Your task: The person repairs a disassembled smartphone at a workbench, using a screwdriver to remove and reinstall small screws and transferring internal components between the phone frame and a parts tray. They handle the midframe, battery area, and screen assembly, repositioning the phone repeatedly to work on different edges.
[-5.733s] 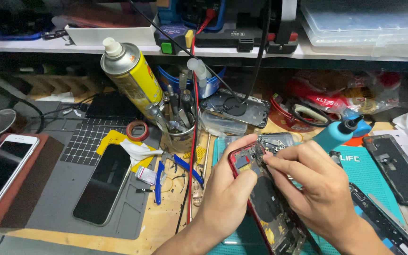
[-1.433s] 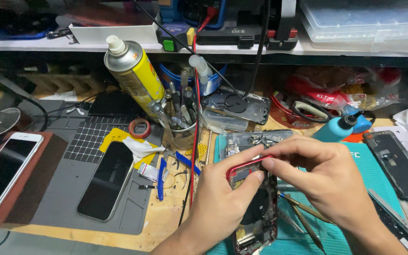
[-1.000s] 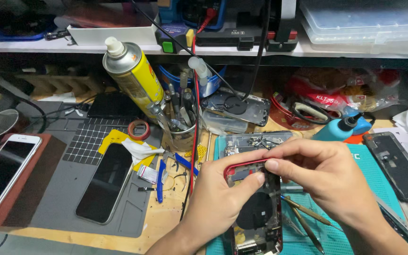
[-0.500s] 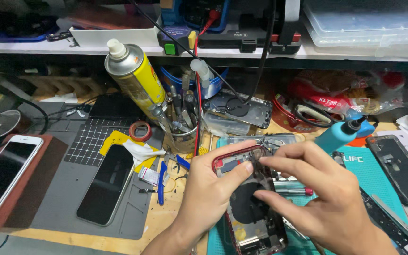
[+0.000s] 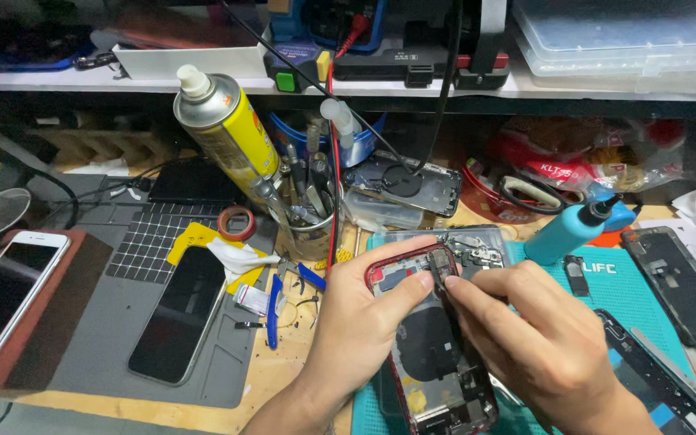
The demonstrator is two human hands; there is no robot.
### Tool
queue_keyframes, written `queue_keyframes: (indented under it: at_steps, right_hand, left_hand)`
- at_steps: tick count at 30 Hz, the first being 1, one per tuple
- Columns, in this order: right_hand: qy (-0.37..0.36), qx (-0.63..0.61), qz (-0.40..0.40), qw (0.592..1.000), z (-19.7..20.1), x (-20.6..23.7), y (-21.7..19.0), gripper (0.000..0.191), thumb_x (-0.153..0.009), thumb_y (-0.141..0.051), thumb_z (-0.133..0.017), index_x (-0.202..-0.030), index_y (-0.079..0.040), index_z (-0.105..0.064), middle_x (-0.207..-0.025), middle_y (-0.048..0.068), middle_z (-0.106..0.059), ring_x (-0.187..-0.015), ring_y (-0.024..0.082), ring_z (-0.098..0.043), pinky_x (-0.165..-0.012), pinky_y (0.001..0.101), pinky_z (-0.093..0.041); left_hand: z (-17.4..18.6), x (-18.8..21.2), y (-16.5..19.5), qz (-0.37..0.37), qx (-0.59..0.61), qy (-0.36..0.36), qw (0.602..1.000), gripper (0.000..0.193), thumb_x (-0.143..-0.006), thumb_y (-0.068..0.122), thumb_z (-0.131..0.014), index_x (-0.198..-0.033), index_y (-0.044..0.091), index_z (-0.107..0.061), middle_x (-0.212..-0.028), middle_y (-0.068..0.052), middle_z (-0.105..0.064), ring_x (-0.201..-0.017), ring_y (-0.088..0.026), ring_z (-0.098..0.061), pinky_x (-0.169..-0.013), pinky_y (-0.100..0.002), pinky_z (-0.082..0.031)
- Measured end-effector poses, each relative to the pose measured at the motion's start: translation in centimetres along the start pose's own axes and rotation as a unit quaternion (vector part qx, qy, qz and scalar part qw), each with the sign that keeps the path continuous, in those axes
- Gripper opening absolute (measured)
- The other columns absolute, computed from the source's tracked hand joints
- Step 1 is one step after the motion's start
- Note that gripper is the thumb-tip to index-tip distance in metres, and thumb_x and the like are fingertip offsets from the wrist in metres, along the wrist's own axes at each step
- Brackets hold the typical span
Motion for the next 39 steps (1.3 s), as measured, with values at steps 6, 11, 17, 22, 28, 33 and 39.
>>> queue_keyframes:
  at_steps: [6, 11, 17, 22, 28, 33, 39]
  right_hand:
    - [0.012, 0.008, 0.004, 1.000, -0.1, 0.3, 0.0, 0.032, -0.073, 0.004, -0.081, -0.104, 0.004, -0.072, -0.088, 0.013, -0.067, -0.072, 0.025, -0.064, -0.060, 0.0350, -0.050]
    - [0.027, 0.003, -0.006, 1.000, -0.1, 0.7, 0.0, 0.031, -0.073, 0.005, -0.080, -0.102, 0.004, -0.070, -0.089, 0.014, -0.066, -0.075, 0.027, -0.065, -0.065, 0.0361, -0.052]
    - [0.047, 0.024, 0.002, 0.999, 0.0, 0.6, -0.3, 0.029, -0.074, 0.006, -0.081, -0.101, 0.005, -0.070, -0.090, 0.015, -0.067, -0.076, 0.029, -0.066, -0.066, 0.0366, -0.052]
    - [0.047, 0.004, -0.045, 0.998, 0.6, 0.4, -0.1, 0.030, -0.072, 0.007, -0.081, -0.100, 0.004, -0.071, -0.088, 0.014, -0.067, -0.074, 0.026, -0.065, -0.064, 0.0346, -0.051]
    - [0.072, 0.017, -0.054, 0.996, 1.4, 0.1, -0.3, 0.025, -0.075, 0.008, -0.081, -0.098, 0.005, -0.071, -0.087, 0.015, -0.068, -0.072, 0.025, -0.064, -0.062, 0.0339, -0.049]
    - [0.066, 0.023, -0.002, 0.998, 0.7, 0.0, -0.4, 0.029, -0.073, 0.007, -0.081, -0.100, 0.006, -0.071, -0.086, 0.015, -0.066, -0.073, 0.028, -0.066, -0.064, 0.0365, -0.052]
    - [0.031, 0.029, 0.045, 0.998, 0.1, 0.1, -0.3, 0.031, -0.072, 0.004, -0.081, -0.102, 0.006, -0.071, -0.091, 0.015, -0.067, -0.075, 0.028, -0.066, -0.064, 0.0371, -0.053]
  left_hand:
    - [-0.1, 0.1, 0.3, -0.009, -0.016, -0.003, 1.000, 0.040, -0.090, 0.002, -0.065, -0.129, -0.006, -0.068, -0.113, -0.012, -0.077, -0.098, -0.011, -0.071, -0.089, -0.025, -0.057]
    - [-0.3, 0.3, 0.4, -0.034, -0.040, 0.003, 0.999, 0.040, -0.090, 0.002, -0.067, -0.129, -0.005, -0.068, -0.113, -0.012, -0.077, -0.097, -0.009, -0.070, -0.088, -0.024, -0.057]
    - [-0.2, 0.2, 0.5, -0.025, -0.023, 0.000, 0.999, 0.040, -0.090, 0.003, -0.066, -0.129, -0.005, -0.069, -0.111, -0.012, -0.078, -0.094, -0.009, -0.070, -0.085, -0.024, -0.056]
    - [0.2, 0.4, 0.7, -0.015, -0.037, 0.017, 0.999, 0.039, -0.089, 0.004, -0.067, -0.127, -0.005, -0.070, -0.110, -0.010, -0.078, -0.092, -0.009, -0.070, -0.083, -0.024, -0.057]
    - [0.3, 0.2, 0.6, -0.009, -0.013, 0.013, 1.000, 0.037, -0.090, 0.004, -0.067, -0.126, -0.006, -0.069, -0.110, -0.010, -0.077, -0.092, -0.010, -0.070, -0.083, -0.024, -0.058]
    - [0.0, 0.2, 0.2, 0.005, 0.006, 0.010, 1.000, 0.038, -0.090, 0.003, -0.066, -0.127, -0.006, -0.070, -0.110, -0.010, -0.077, -0.092, -0.010, -0.070, -0.083, -0.025, -0.058]
    - [-0.1, 0.1, 0.5, -0.006, 0.007, 0.001, 1.000, 0.038, -0.090, 0.001, -0.064, -0.127, -0.007, -0.068, -0.112, -0.012, -0.077, -0.098, -0.012, -0.072, -0.090, -0.026, -0.057]
Point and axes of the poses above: each hand's wrist, its own x-axis away from the middle knuckle, its own z-axis out of the back of the hand, y = z × x, the point moved 5 cm from there along -x, towards the middle knuckle
